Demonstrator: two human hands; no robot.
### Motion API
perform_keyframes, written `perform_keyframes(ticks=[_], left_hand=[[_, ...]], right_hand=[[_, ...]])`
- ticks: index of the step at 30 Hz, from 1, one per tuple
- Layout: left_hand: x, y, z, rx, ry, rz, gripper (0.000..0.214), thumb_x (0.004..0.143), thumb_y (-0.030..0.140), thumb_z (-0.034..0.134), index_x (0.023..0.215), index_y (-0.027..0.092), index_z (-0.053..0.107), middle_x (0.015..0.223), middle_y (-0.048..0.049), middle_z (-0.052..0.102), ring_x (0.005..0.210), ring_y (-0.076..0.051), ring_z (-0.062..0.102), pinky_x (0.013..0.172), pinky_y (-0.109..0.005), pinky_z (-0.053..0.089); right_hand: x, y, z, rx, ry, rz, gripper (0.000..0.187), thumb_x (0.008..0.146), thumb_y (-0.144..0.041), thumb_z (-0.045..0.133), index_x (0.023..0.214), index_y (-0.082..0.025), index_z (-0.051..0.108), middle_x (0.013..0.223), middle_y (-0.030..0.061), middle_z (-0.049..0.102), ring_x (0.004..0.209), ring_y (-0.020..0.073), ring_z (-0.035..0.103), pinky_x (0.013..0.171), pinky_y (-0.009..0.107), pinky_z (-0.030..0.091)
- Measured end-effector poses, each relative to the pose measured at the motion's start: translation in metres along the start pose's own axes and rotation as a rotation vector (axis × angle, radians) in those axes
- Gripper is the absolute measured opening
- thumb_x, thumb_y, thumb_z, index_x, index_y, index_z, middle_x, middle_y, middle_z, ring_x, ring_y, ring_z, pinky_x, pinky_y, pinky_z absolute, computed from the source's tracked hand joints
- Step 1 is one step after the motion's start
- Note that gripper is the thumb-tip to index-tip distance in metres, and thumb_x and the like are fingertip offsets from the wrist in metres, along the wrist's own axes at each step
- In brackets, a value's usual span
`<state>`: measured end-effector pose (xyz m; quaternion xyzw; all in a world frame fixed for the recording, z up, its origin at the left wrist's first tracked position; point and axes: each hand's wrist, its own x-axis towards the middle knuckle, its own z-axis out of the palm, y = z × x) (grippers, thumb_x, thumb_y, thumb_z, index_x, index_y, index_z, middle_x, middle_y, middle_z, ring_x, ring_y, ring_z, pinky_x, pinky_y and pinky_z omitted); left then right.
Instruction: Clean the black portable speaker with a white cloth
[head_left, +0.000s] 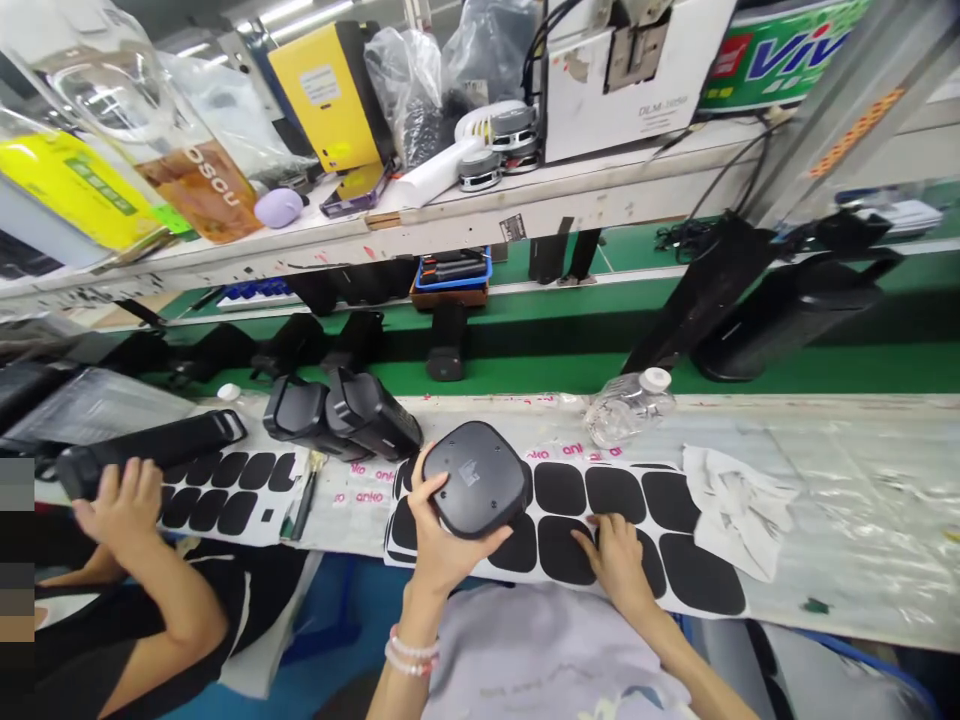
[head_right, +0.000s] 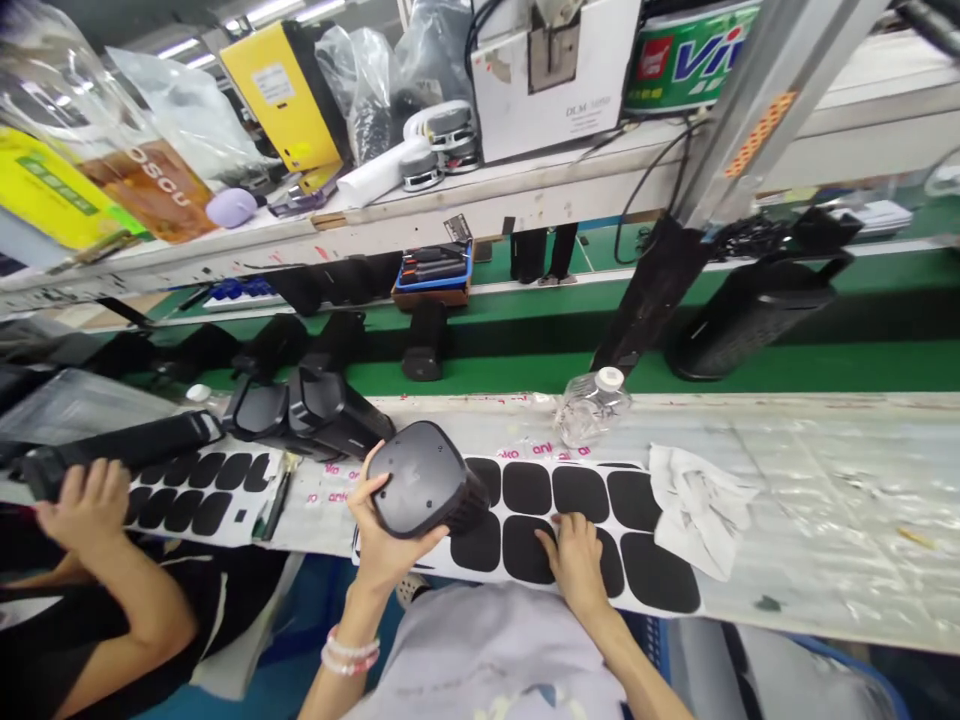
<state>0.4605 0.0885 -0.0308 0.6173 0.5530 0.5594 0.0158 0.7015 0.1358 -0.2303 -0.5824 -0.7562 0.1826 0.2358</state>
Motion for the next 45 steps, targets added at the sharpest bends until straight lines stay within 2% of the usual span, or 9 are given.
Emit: perform_keyframes(ticks=[8, 14, 17, 21, 26, 29, 33, 37, 45], left_hand=[[-0.006, 0.008, -0.001, 0.003, -0.004, -0.025, 0.081, 0.059, 0.03, 0.087, 0.12, 0.025, 0.035, 0.145, -0.0215, 0.033, 0.136, -0.033, 0.04, 0.103, -0.058, 0.042], [-0.004, 0.007, -0.002, -0.002, 0.029, -0.036, 0.081, 0.058, 0.032, 0.087, 0.121, 0.026, 0.036, 0.143, -0.0194, 0.036, 0.134, -0.034, 0.042, 0.102, -0.058, 0.043], [-0.005, 0.006, -0.001, -0.017, 0.022, -0.026, 0.082, 0.058, 0.03, 0.087, 0.12, 0.026, 0.035, 0.145, -0.0201, 0.034, 0.135, -0.033, 0.041, 0.103, -0.056, 0.043], [-0.006, 0.004, -0.002, -0.023, 0.019, -0.029, 0.082, 0.057, 0.03, 0.088, 0.12, 0.025, 0.035, 0.146, -0.0208, 0.033, 0.135, -0.032, 0.041, 0.103, -0.055, 0.042], [-0.004, 0.0, -0.004, -0.009, 0.025, -0.013, 0.082, 0.057, 0.029, 0.087, 0.12, 0.025, 0.035, 0.145, -0.0199, 0.035, 0.135, -0.032, 0.041, 0.104, -0.056, 0.041], [-0.003, -0.001, -0.005, 0.008, 0.031, -0.017, 0.082, 0.057, 0.029, 0.087, 0.121, 0.025, 0.035, 0.144, -0.0195, 0.036, 0.135, -0.032, 0.041, 0.106, -0.057, 0.039], [-0.002, 0.0, -0.005, -0.002, 0.027, -0.013, 0.083, 0.057, 0.029, 0.088, 0.12, 0.025, 0.035, 0.142, -0.019, 0.038, 0.136, -0.032, 0.04, 0.107, -0.057, 0.038], [0.0, 0.001, -0.005, -0.01, 0.022, -0.005, 0.082, 0.057, 0.029, 0.088, 0.12, 0.025, 0.035, 0.141, -0.0177, 0.039, 0.134, -0.032, 0.042, 0.107, -0.057, 0.038], [0.001, -0.004, -0.005, -0.024, 0.015, 0.011, 0.081, 0.057, 0.029, 0.087, 0.12, 0.024, 0.036, 0.141, -0.0176, 0.038, 0.135, -0.031, 0.042, 0.106, -0.055, 0.04]], right_hand=[[0.009, 0.005, -0.008, 0.103, -0.141, 0.01, 0.027, 0.092, -0.035, 0.036, 0.074, -0.021, 0.051, 0.082, 0.0109, 0.06, 0.079, 0.0269, 0.054, 0.071, 0.041, 0.044], [0.015, -0.007, -0.02, 0.109, -0.307, -0.061, 0.024, 0.085, -0.031, 0.05, 0.107, -0.021, 0.052, 0.088, 0.0077, 0.062, 0.087, 0.0276, 0.058, 0.074, 0.043, 0.045], [0.025, -0.016, -0.027, 0.094, -0.375, -0.164, 0.017, 0.082, -0.016, 0.047, 0.097, -0.02, 0.055, 0.092, 0.0092, 0.06, 0.091, 0.0285, 0.055, 0.077, 0.045, 0.043], [0.032, -0.027, -0.039, 0.108, -0.412, -0.31, 0.022, 0.077, -0.003, 0.041, 0.085, -0.019, 0.052, 0.095, 0.009, 0.056, 0.091, 0.0249, 0.052, 0.081, 0.04, 0.043], [0.028, -0.03, -0.041, 0.127, -0.432, -0.339, 0.045, 0.067, 0.005, 0.038, 0.105, -0.018, 0.047, 0.088, 0.0043, 0.054, 0.081, 0.0183, 0.054, 0.073, 0.031, 0.047], [0.025, -0.032, -0.042, 0.085, -0.435, -0.391, 0.047, 0.063, 0.006, 0.038, 0.1, -0.018, 0.05, 0.091, 0.0055, 0.056, 0.086, 0.0202, 0.052, 0.077, 0.033, 0.045], [0.018, -0.034, -0.05, -0.003, -0.404, -0.436, 0.035, 0.071, 0.005, 0.036, 0.089, -0.019, 0.055, 0.094, 0.0081, 0.058, 0.089, 0.0238, 0.049, 0.08, 0.039, 0.04], [0.019, -0.036, -0.054, -0.054, -0.369, -0.408, 0.022, 0.086, -0.01, 0.043, 0.101, -0.019, 0.056, 0.097, 0.0093, 0.06, 0.09, 0.0252, 0.05, 0.078, 0.04, 0.04], [0.026, -0.045, -0.055, -0.087, -0.383, -0.527, 0.027, 0.091, -0.009, 0.036, 0.092, -0.018, 0.062, 0.098, 0.0112, 0.06, 0.089, 0.025, 0.051, 0.077, 0.04, 0.041]])
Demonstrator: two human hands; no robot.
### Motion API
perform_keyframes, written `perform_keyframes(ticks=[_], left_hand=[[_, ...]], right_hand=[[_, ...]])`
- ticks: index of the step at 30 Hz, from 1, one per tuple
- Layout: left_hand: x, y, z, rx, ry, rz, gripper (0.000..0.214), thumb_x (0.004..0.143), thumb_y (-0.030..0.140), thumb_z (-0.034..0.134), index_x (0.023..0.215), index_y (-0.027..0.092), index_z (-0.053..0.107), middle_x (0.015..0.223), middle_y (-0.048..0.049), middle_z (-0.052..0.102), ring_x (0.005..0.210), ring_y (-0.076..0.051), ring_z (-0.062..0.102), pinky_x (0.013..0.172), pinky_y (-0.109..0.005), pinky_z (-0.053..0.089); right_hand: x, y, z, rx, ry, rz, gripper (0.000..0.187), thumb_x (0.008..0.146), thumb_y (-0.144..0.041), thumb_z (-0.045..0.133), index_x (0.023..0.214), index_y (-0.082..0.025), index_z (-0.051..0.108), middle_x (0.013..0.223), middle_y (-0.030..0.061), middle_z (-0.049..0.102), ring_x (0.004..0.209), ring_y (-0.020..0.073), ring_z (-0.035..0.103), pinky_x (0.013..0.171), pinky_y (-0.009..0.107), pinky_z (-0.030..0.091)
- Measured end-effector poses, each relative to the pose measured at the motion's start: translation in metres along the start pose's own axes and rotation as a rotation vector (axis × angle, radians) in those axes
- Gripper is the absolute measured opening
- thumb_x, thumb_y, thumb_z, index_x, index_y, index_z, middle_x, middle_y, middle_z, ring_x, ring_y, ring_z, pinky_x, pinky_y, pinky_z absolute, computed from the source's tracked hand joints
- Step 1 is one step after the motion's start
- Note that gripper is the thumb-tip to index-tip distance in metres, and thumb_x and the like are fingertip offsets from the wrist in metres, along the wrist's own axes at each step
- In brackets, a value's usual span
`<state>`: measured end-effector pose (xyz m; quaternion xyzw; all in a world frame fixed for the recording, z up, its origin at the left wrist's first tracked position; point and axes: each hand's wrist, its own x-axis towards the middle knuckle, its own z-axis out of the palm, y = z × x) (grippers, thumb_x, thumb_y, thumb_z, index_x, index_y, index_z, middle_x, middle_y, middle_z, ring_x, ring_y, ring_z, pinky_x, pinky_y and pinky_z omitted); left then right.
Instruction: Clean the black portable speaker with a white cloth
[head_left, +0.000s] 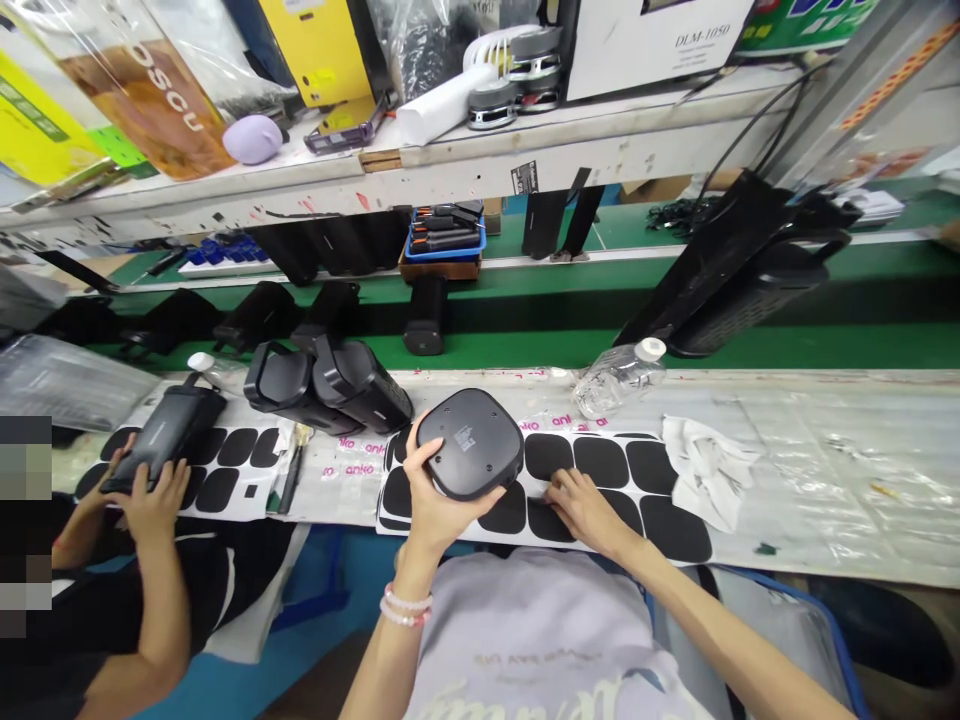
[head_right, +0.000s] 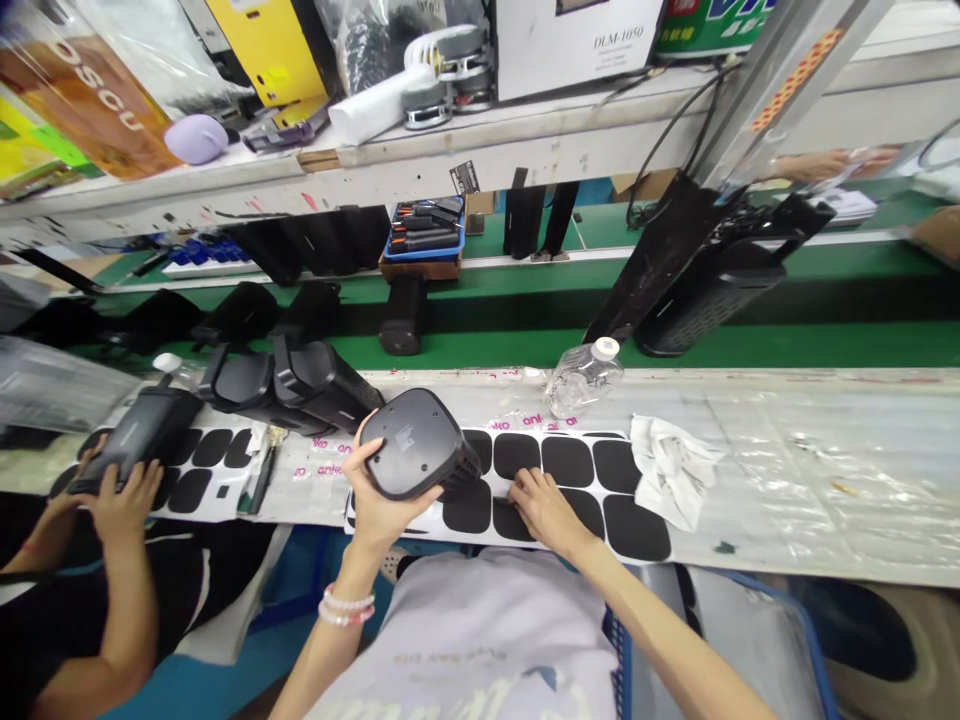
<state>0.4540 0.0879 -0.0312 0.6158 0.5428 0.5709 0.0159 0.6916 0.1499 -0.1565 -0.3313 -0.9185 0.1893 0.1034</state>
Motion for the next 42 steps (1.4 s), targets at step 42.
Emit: perform_keyframes(ticks=[42], left_hand=[[0.006, 0.027, -0.003, -0.226, -0.317, -0.173, 0.129, 0.054, 0.04, 0.089, 0.15, 0.033, 0.004, 0.15, -0.0129, 0.038, 0.136, -0.033, 0.042, 0.103, -0.048, 0.05]], right_hand=[[0.04, -0.088, -0.171, 1.192, 0.396, 0.545, 0.034, 0.062, -0.044, 0.086, 0.076, -0.021, 0.064, 0.066, -0.0005, 0.063, 0.053, 0.012, 0.056, 0.046, 0.022, 0.048]])
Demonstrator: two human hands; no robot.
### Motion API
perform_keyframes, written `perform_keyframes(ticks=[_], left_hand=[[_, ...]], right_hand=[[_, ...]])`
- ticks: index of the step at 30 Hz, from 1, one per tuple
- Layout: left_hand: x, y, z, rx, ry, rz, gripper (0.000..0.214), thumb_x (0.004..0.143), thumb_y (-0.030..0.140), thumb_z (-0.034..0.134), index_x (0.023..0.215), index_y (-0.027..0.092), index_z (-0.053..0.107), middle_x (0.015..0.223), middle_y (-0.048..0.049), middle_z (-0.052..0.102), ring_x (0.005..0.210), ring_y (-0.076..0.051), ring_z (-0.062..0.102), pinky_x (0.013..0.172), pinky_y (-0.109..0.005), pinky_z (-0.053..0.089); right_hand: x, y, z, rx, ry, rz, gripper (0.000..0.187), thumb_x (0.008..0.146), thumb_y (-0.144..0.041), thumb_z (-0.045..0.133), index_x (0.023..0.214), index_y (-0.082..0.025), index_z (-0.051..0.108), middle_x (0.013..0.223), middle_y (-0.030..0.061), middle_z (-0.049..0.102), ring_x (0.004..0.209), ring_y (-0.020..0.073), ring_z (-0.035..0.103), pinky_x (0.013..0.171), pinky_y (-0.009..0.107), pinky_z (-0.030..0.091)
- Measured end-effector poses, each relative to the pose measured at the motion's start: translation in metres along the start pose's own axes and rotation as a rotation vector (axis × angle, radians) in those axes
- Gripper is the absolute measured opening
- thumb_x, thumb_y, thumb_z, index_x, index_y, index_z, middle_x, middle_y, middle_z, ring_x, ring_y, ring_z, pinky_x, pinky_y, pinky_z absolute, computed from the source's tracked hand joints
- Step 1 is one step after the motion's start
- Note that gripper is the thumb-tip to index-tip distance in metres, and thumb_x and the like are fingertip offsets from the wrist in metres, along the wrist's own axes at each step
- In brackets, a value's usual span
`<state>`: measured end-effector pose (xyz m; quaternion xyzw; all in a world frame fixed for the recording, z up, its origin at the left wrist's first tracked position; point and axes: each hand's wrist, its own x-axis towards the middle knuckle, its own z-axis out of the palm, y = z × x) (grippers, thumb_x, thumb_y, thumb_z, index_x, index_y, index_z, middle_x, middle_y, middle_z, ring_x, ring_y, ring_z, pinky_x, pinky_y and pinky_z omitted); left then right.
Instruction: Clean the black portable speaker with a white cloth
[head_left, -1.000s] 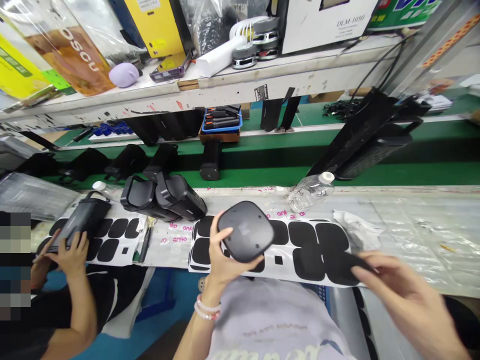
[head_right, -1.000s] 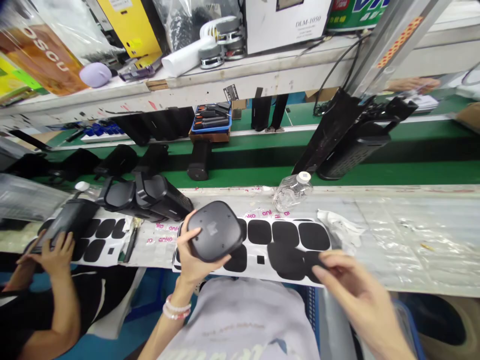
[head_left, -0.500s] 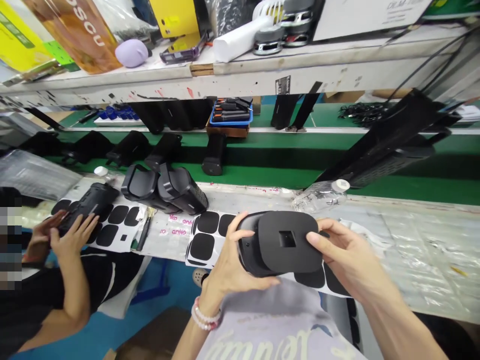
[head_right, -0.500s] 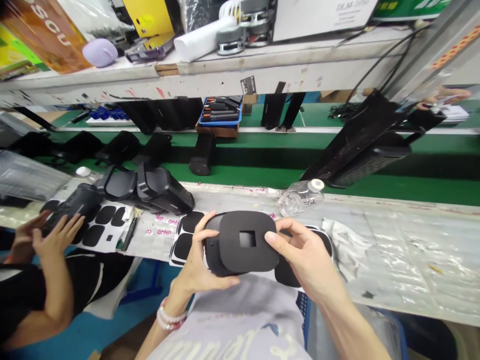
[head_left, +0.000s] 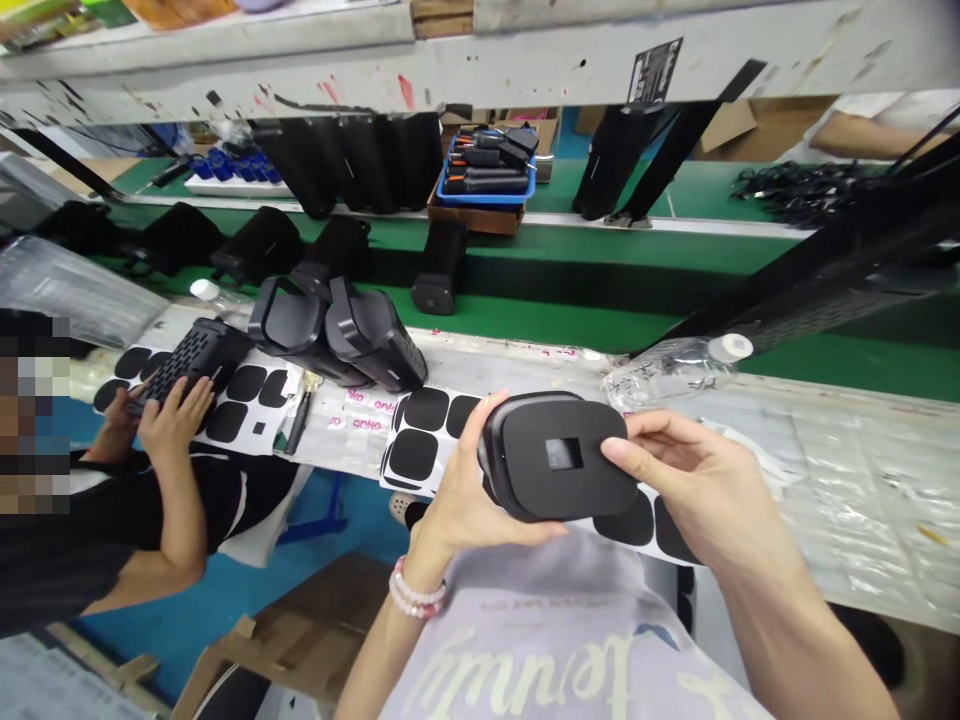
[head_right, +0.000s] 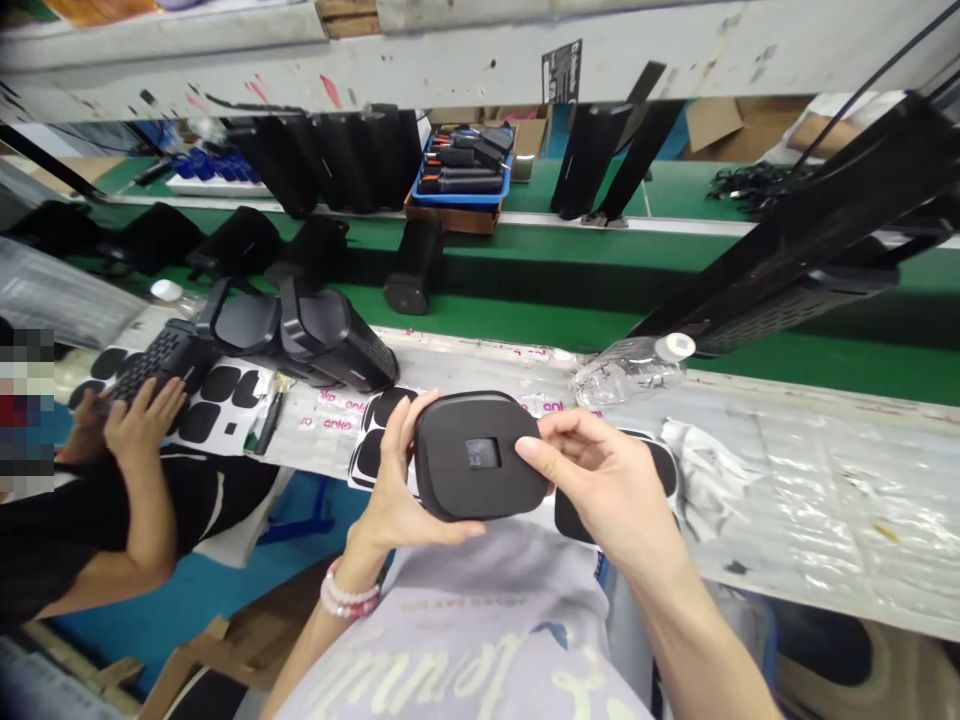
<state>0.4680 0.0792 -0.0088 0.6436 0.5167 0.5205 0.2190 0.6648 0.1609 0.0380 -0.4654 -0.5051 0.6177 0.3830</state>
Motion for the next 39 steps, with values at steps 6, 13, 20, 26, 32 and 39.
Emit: perform_keyframes(ticks=[6, 13, 20, 26, 32, 39], left_hand=[[0.001, 0.0, -0.003, 0.01, 0.016, -0.045, 0.127, 0.053, 0.043, 0.089, 0.151, 0.031, 0.01, 0.151, -0.0125, 0.037, 0.136, -0.034, 0.041, 0.104, -0.047, 0.048], [0.004, 0.0, -0.004, 0.022, 0.003, -0.069, 0.126, 0.053, 0.048, 0.088, 0.151, 0.03, 0.01, 0.152, -0.0134, 0.034, 0.136, -0.035, 0.041, 0.109, -0.05, 0.042], [0.009, 0.0, -0.005, 0.012, -0.012, -0.103, 0.127, 0.049, 0.055, 0.087, 0.15, 0.034, 0.012, 0.152, -0.0123, 0.034, 0.136, -0.036, 0.041, 0.11, -0.053, 0.039], [0.01, 0.001, -0.005, 0.019, -0.029, -0.122, 0.127, 0.049, 0.055, 0.087, 0.15, 0.036, 0.011, 0.152, -0.011, 0.033, 0.135, -0.035, 0.042, 0.11, -0.054, 0.038], [0.011, 0.001, -0.005, 0.033, -0.044, -0.101, 0.126, 0.05, 0.057, 0.086, 0.15, 0.035, 0.011, 0.151, -0.013, 0.035, 0.133, -0.036, 0.044, 0.109, -0.055, 0.04], [0.014, 0.001, -0.005, 0.073, -0.057, -0.073, 0.125, 0.052, 0.059, 0.084, 0.15, 0.034, 0.009, 0.15, -0.015, 0.035, 0.133, -0.038, 0.044, 0.108, -0.059, 0.04]], right_hand=[[-0.002, -0.003, 0.006, -0.058, 0.018, -0.03, 0.032, 0.065, -0.044, 0.084, 0.074, -0.021, 0.063, 0.063, -0.0007, 0.063, 0.05, 0.0119, 0.057, 0.043, 0.021, 0.049], [0.0, -0.006, 0.009, -0.085, 0.017, -0.043, 0.031, 0.065, -0.043, 0.084, 0.072, -0.021, 0.064, 0.06, -0.0012, 0.062, 0.049, 0.0117, 0.057, 0.042, 0.019, 0.048], [0.001, -0.011, 0.012, -0.067, 0.029, -0.012, 0.028, 0.065, -0.04, 0.085, 0.072, -0.021, 0.065, 0.059, -0.0018, 0.061, 0.049, 0.0101, 0.054, 0.041, 0.018, 0.046], [0.0, -0.014, 0.018, -0.045, 0.073, 0.003, 0.029, 0.06, -0.039, 0.087, 0.069, -0.021, 0.066, 0.056, -0.0028, 0.059, 0.047, 0.0086, 0.051, 0.04, 0.016, 0.043], [-0.001, -0.014, 0.016, -0.048, 0.089, 0.013, 0.028, 0.06, -0.038, 0.087, 0.069, -0.021, 0.067, 0.057, -0.0027, 0.06, 0.048, 0.0081, 0.051, 0.041, 0.015, 0.042], [-0.001, -0.013, 0.016, -0.08, 0.112, 0.008, 0.03, 0.061, -0.041, 0.086, 0.07, -0.021, 0.066, 0.057, -0.002, 0.059, 0.046, 0.0095, 0.049, 0.04, 0.019, 0.041]])
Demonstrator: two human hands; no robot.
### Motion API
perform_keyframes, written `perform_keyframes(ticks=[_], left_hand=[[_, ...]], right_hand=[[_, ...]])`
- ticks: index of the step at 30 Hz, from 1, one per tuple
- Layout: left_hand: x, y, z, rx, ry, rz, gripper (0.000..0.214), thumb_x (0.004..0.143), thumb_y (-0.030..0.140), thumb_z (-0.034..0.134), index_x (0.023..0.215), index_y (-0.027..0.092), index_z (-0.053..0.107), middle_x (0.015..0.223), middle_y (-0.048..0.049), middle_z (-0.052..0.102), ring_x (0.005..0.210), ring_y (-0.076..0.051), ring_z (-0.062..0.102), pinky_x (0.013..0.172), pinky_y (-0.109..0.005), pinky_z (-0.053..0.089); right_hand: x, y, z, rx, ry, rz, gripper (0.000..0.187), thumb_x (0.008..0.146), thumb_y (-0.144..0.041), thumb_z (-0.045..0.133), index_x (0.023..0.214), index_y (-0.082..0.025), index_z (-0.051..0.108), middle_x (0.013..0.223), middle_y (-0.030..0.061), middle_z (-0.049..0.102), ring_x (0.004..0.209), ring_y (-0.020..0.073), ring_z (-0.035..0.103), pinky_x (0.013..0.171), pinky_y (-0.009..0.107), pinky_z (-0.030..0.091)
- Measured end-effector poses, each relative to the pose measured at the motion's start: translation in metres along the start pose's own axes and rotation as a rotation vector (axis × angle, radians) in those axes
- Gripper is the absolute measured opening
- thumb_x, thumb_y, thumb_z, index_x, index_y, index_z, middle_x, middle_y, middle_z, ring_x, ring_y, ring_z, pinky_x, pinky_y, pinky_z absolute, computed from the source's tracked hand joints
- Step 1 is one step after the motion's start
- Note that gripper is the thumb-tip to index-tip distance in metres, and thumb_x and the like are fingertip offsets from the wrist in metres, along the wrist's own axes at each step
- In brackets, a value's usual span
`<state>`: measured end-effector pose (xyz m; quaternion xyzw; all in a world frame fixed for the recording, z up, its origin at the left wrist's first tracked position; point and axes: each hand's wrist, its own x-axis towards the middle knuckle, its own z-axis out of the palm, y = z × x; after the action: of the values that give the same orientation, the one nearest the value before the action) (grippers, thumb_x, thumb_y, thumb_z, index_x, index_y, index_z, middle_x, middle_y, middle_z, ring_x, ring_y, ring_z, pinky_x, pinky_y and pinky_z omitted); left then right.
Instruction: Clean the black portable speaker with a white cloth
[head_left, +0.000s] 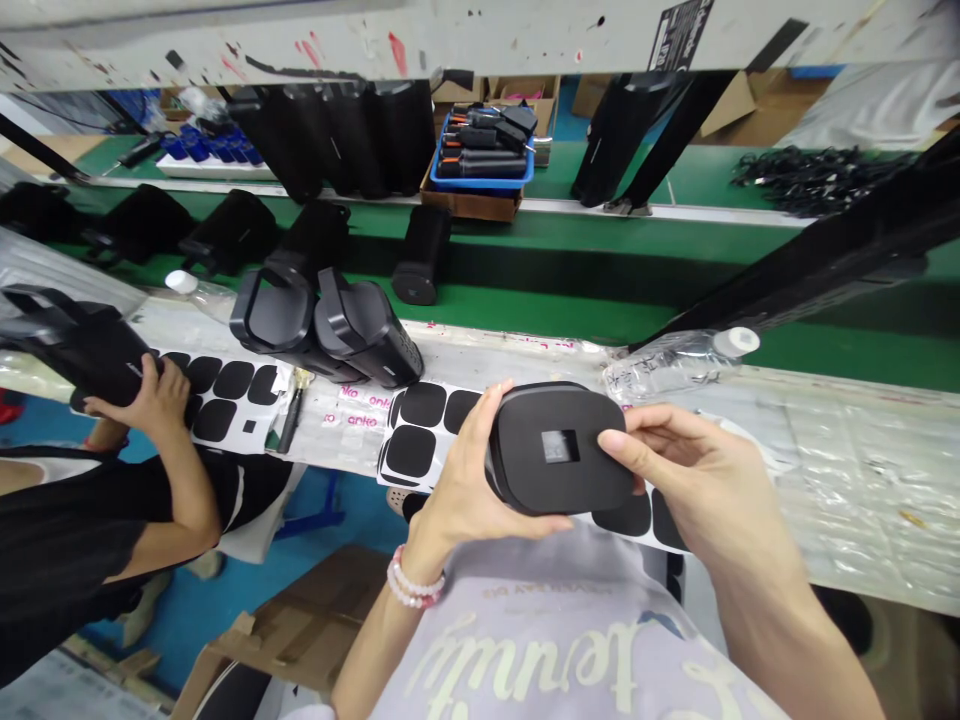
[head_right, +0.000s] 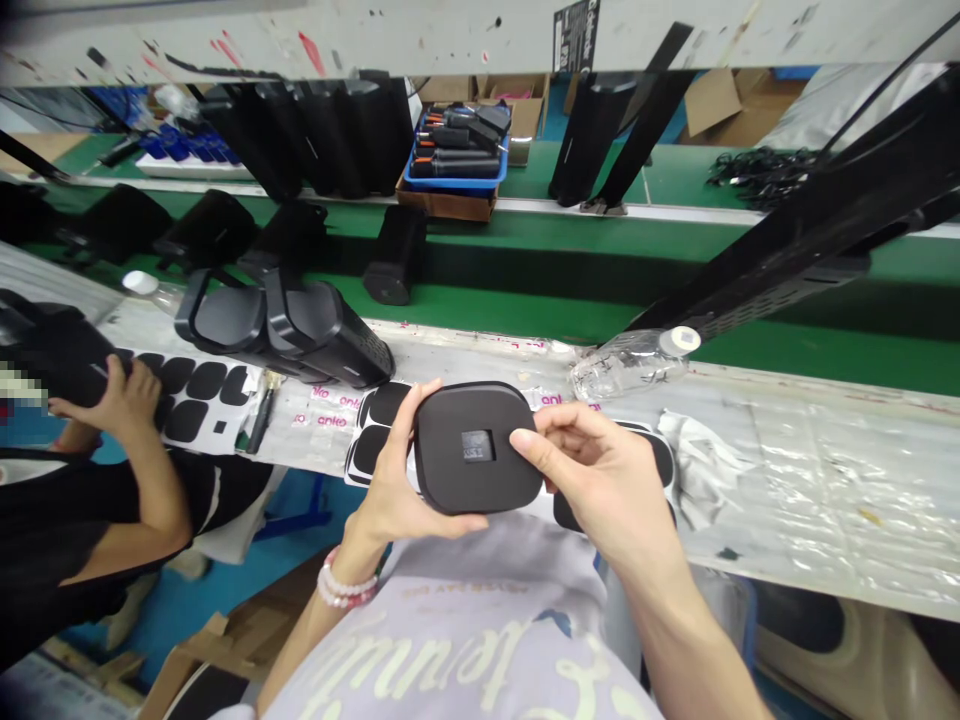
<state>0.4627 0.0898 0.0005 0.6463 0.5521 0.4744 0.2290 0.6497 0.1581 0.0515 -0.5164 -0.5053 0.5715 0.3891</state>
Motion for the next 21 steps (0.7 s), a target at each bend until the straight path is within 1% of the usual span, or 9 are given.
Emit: perform_keyframes(ticks=[8, 17, 21], left_hand=[[0.0011, -0.0006, 0.0011, 0.018, 0.001, 0.063, 0.126, 0.054, 0.06, 0.083, 0.151, 0.031, 0.008, 0.15, -0.0158, 0.036, 0.134, -0.037, 0.043, 0.108, -0.057, 0.04], [0.0009, 0.0001, 0.0025, -0.009, -0.009, 0.017, 0.128, 0.05, 0.06, 0.085, 0.15, 0.034, 0.01, 0.15, -0.0142, 0.037, 0.132, -0.037, 0.045, 0.108, -0.057, 0.04], [0.0007, -0.0014, 0.0028, -0.004, -0.007, 0.029, 0.13, 0.05, 0.061, 0.084, 0.151, 0.034, 0.008, 0.15, -0.0142, 0.036, 0.133, -0.037, 0.043, 0.108, -0.058, 0.04]], right_hand=[[-0.0009, 0.0004, -0.0006, -0.044, 0.015, 0.017, 0.029, 0.062, -0.042, 0.084, 0.072, -0.021, 0.066, 0.056, -0.0022, 0.059, 0.044, 0.0095, 0.048, 0.04, 0.02, 0.038], [-0.0043, -0.0011, -0.0011, -0.053, 0.029, 0.029, 0.027, 0.062, -0.039, 0.084, 0.071, -0.021, 0.066, 0.055, -0.0025, 0.058, 0.044, 0.0091, 0.046, 0.04, 0.02, 0.036], [-0.0054, -0.0027, -0.0007, -0.08, 0.025, 0.047, 0.027, 0.063, -0.04, 0.083, 0.072, -0.021, 0.066, 0.056, -0.0024, 0.058, 0.045, 0.009, 0.046, 0.04, 0.02, 0.036]])
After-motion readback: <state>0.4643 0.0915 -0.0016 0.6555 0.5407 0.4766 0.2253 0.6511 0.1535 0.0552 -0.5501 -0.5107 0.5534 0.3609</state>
